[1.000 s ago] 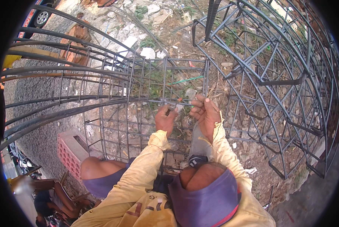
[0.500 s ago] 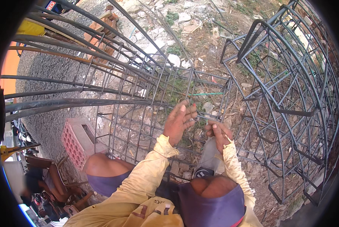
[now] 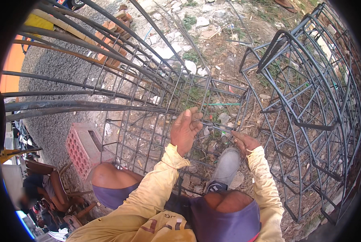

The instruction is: The person uses pliers to twist wire ties around intersecting metal rods, securing a grid-like metal frame. The hands repeatedly wrap and twist wires at multiple joints to hold the structure together.

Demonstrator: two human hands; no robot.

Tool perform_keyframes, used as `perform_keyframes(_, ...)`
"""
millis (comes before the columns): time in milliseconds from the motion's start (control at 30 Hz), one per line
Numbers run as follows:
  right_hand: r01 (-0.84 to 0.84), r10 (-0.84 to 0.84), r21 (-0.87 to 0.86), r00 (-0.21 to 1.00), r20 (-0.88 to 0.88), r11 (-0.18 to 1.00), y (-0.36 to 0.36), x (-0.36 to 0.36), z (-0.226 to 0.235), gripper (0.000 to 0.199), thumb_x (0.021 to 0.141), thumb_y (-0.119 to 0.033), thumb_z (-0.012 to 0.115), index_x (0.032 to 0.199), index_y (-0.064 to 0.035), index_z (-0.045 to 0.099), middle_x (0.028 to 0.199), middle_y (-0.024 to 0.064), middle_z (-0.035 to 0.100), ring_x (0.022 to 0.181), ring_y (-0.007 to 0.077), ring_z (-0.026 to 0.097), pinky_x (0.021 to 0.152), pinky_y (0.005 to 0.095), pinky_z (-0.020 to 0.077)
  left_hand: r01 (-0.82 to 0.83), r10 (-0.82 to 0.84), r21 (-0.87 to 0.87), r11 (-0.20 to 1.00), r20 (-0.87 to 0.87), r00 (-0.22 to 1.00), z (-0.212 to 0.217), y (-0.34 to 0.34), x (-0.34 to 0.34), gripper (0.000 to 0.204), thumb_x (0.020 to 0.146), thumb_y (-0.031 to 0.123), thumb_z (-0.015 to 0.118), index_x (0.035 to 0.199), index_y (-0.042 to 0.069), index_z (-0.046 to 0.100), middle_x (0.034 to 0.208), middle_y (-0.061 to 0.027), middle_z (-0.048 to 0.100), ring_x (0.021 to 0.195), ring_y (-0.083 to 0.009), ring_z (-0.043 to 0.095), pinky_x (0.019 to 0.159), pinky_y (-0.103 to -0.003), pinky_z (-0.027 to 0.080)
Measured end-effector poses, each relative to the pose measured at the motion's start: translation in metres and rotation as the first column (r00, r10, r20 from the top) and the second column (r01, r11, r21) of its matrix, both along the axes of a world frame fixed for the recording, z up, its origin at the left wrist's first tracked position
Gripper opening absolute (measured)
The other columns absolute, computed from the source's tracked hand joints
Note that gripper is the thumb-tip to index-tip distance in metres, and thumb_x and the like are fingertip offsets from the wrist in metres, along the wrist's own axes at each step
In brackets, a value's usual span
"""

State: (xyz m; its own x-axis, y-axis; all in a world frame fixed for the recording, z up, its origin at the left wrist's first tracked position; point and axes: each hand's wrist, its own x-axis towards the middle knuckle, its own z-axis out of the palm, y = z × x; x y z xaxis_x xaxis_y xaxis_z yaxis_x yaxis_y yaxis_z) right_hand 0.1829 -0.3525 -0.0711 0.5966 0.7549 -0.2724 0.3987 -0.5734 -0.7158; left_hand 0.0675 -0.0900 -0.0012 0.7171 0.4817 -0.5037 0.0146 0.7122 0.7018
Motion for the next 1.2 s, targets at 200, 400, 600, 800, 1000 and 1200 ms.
perform_keyframes(200, 0.045, -0.002, -0.322, 0.991, 0.134, 0.946, -0.012, 0.049, 0.034, 0.037, 0.093, -0.016, 0.053, 0.13, -0.0087, 0.059, 0.119, 0.0228, 0.065, 0.111, 0.039, 0.062, 0.095, 0.0438, 0.0497, 0.011, -0.007, -0.085, 0.996, 0.043, 0.999, -0.003, 0.003, 0.001, 0.036, 0.098, 0.024, 0.063, 0.125, 0.001, 0.056, 0.097, -0.0033, 0.063, 0.082, -0.0114, 0.06, 0.078, -0.028, 0.053)
perform_keyframes(400, 0.167, -0.217, 0.303, 0.966, 0.14, 0.938, 0.084, 0.022, 0.115, 0.039, 0.095, -0.028, 0.061, 0.125, -0.0023, 0.06, 0.113, 0.0196, 0.065, 0.106, 0.036, 0.062, 0.094, 0.0425, 0.0472, 0.012, -0.014, -0.103, 0.995, -0.022, 1.0, -0.005, 0.003, 0.002, 0.034, 0.098, 0.021, 0.062, 0.126, 0.003, 0.056, 0.095, -0.0017, 0.063, 0.088, -0.014, 0.063, 0.08, -0.031, 0.055)
perform_keyframes(600, -0.07, 0.099, 0.307, 0.992, -0.08, 0.949, 0.111, 0.004, 0.051, 0.035, 0.1, -0.03, 0.055, 0.125, -0.0053, 0.057, 0.1, 0.0137, 0.063, 0.093, 0.025, 0.06, 0.085, 0.0365, 0.047, 0.027, 0.038, -0.319, 0.948, 0.195, 0.98, -0.002, 0.002, 0.009, 0.035, 0.098, 0.02, 0.061, 0.128, 0.004, 0.053, 0.099, -0.0025, 0.064, 0.091, -0.0156, 0.065, 0.081, -0.033, 0.056)
perform_keyframes(800, 0.273, 0.057, 0.363, 0.726, -0.685, 0.891, 0.121, -0.014, 0.051, 0.036, 0.106, -0.033, 0.042, 0.121, -0.0038, 0.056, 0.075, -0.0006, 0.048, 0.067, 0.0078, 0.043, 0.061, 0.0258, 0.0395, 0.114, -0.028, -0.324, 0.939, 0.258, 0.966, 0.003, 0.007, 0.0, 0.043, 0.098, 0.016, 0.061, 0.136, 0.003, 0.047, 0.1, -0.0028, 0.065, 0.094, -0.0174, 0.067, 0.081, -0.034, 0.057)
perform_keyframes(1000, 0.161, 0.112, 0.297, 0.68, -0.725, 0.941, 0.118, -0.008, 0.075, 0.041, 0.107, -0.036, 0.039, 0.124, -0.0039, 0.057, 0.066, -0.0037, 0.042, 0.058, 0.0075, 0.038, 0.056, 0.0256, 0.0341, 0.234, -0.219, 0.253, 0.939, -0.087, 0.972, 0.005, 0.017, 0.002, 0.045, 0.095, 0.023, 0.067, 0.13, -0.003, 0.056, 0.1, -0.0049, 0.066, 0.093, -0.0157, 0.066, 0.08, -0.032, 0.054)
perform_keyframes(1200, 0.25, 0.13, 0.31, 0.548, -0.826, 0.917, 0.112, -0.022, 0.088, 0.042, 0.106, -0.036, 0.042, 0.131, -0.0048, 0.055, 0.062, -0.0059, 0.038, 0.056, 0.0064, 0.034, 0.052, 0.0238, 0.0285, 0.137, -0.103, 0.298, 0.945, -0.127, 0.987, 0.009, 0.006, 0.0, 0.043, 0.095, 0.029, 0.066, 0.122, -0.004, 0.063, 0.1, -0.0082, 0.068, 0.093, -0.015, 0.065, 0.08, -0.029, 0.053)
